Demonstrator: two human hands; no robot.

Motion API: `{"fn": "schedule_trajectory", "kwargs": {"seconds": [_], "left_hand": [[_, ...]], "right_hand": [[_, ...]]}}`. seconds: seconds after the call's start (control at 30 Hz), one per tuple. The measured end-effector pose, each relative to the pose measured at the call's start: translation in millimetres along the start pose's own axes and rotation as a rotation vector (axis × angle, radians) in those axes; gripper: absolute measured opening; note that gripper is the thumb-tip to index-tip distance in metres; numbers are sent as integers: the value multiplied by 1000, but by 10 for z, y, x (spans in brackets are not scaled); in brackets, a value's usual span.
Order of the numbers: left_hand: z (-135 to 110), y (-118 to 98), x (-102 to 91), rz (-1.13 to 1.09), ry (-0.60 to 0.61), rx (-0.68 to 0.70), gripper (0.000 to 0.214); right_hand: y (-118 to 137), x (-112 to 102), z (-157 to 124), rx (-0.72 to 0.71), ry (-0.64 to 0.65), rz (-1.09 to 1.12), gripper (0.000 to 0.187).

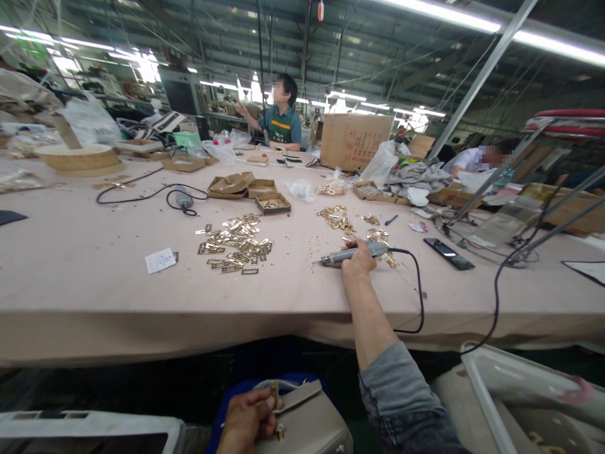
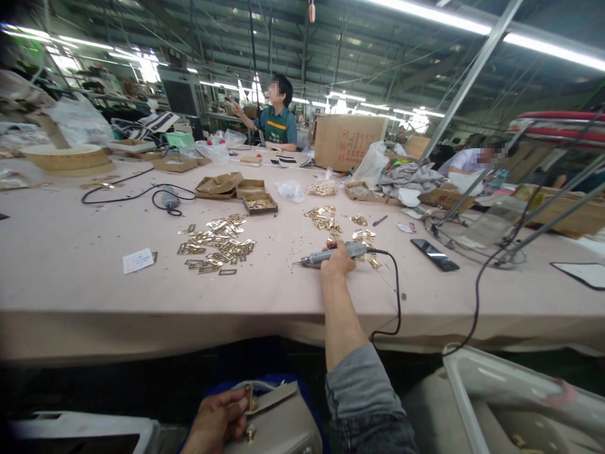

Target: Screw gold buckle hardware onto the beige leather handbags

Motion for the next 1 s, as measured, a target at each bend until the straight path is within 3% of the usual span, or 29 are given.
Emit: {"fn": "schedule_trajectory", "kwargs": {"seconds": [0.5,0.7,0.87,1.0], "left_hand": [[-32,-35,21,-11,-8,-8,37],[-34,-39,27,1,5,15,34],[-75,-97,85,40,8,21,33],[-206,-173,193,61,-41,38,36]], "right_hand": [[14,-6,-1,-12,-5,1,21],[142,6,-118,15,9,18,25],[410,-102,-275,48,134,57,16],[729,-441,-539,17,409,162,12]]}}
Point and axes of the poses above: each hand's wrist, its own z-axis towards the middle knuckle, its own x-axis out of the palm, y = z × x, the point moved 2 cm from there along z, towards the middle knuckle, and after that the axes turned 7 degrees about -x, right-handed, at the moved point
